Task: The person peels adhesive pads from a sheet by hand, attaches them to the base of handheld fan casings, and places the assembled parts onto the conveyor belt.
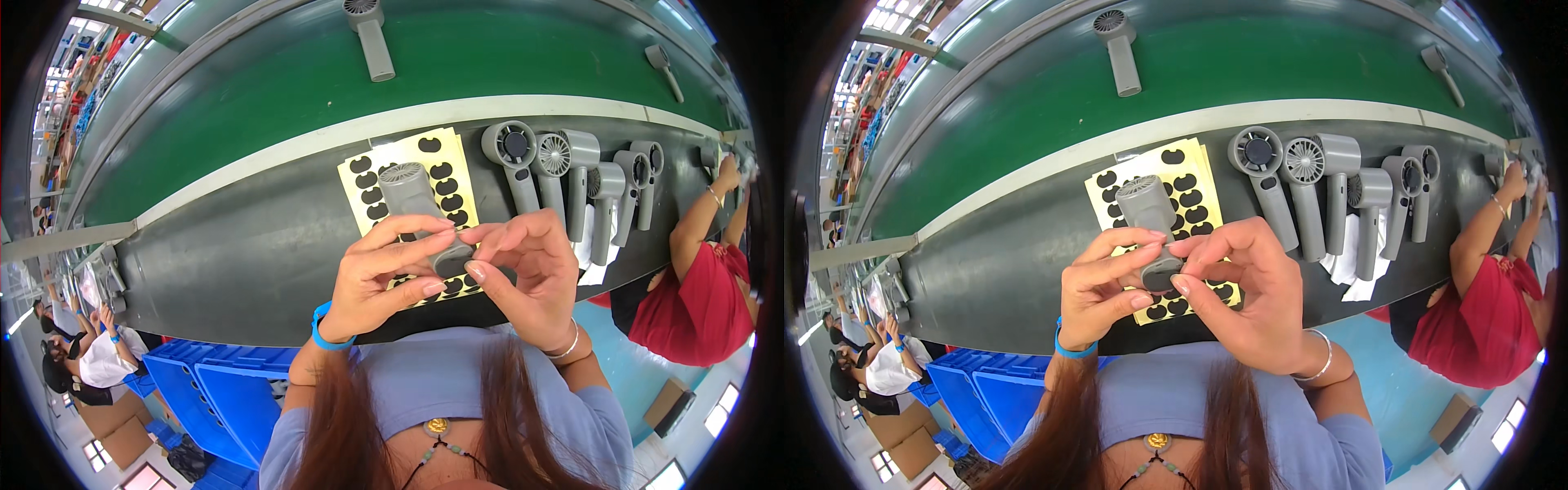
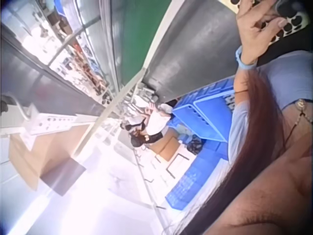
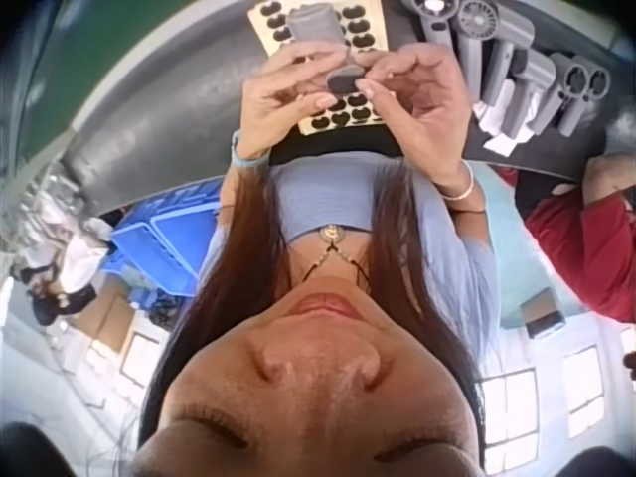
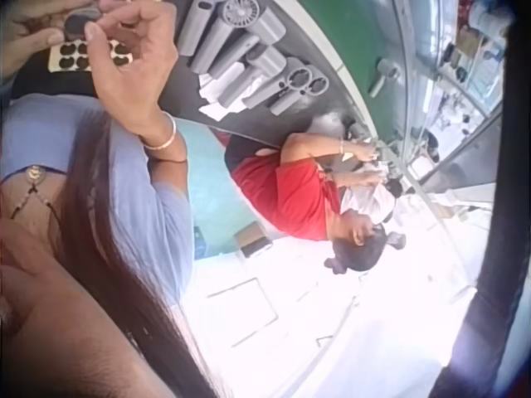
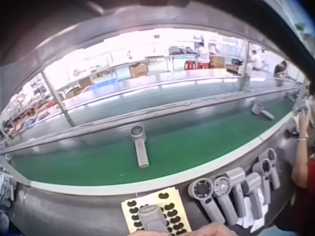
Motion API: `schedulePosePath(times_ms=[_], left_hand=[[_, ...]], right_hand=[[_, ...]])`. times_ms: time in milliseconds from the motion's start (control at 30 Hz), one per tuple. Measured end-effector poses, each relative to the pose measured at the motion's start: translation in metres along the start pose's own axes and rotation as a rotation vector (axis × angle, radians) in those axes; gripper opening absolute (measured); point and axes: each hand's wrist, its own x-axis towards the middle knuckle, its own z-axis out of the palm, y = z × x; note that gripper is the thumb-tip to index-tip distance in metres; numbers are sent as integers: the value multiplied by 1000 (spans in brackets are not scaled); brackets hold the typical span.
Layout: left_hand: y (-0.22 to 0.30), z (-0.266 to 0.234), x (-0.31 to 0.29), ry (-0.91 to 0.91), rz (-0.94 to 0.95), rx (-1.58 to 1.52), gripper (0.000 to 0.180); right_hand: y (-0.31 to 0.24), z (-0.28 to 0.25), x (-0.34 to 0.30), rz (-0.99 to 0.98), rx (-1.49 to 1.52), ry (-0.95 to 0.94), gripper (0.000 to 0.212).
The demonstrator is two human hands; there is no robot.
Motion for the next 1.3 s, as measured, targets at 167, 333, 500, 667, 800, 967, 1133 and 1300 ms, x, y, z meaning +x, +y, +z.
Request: schedulePosePath(times_ms=[167, 333, 500, 667, 800, 967, 1133, 1300], left_hand=[[-1, 0, 1, 21, 23, 24, 46], [-2, 0, 1, 24, 28, 27, 45], [-2, 0, 1, 16, 26, 31, 45], [-2, 0, 2, 19, 27, 33, 44], [-1, 1, 2, 22, 28, 23, 42], [0, 3, 1, 28, 30, -4, 40], [0, 9, -4, 70, -21, -56, 38], [-3, 13, -7, 116, -29, -60, 36]], right_hand=[[-2, -1, 2, 8, -9, -8, 27], [-3, -1, 2, 19, -14, -16, 27], [-3, -1, 3, 12, -28, -19, 26], [-4, -1, 3, 16, -42, -20, 26], [-5, -2, 3, 36, -58, -23, 26], [-6, 0, 3, 42, -92, -16, 26], [-8, 2, 2, 11, -145, -11, 28], [-12, 4, -2, 30, -306, -26, 36]])
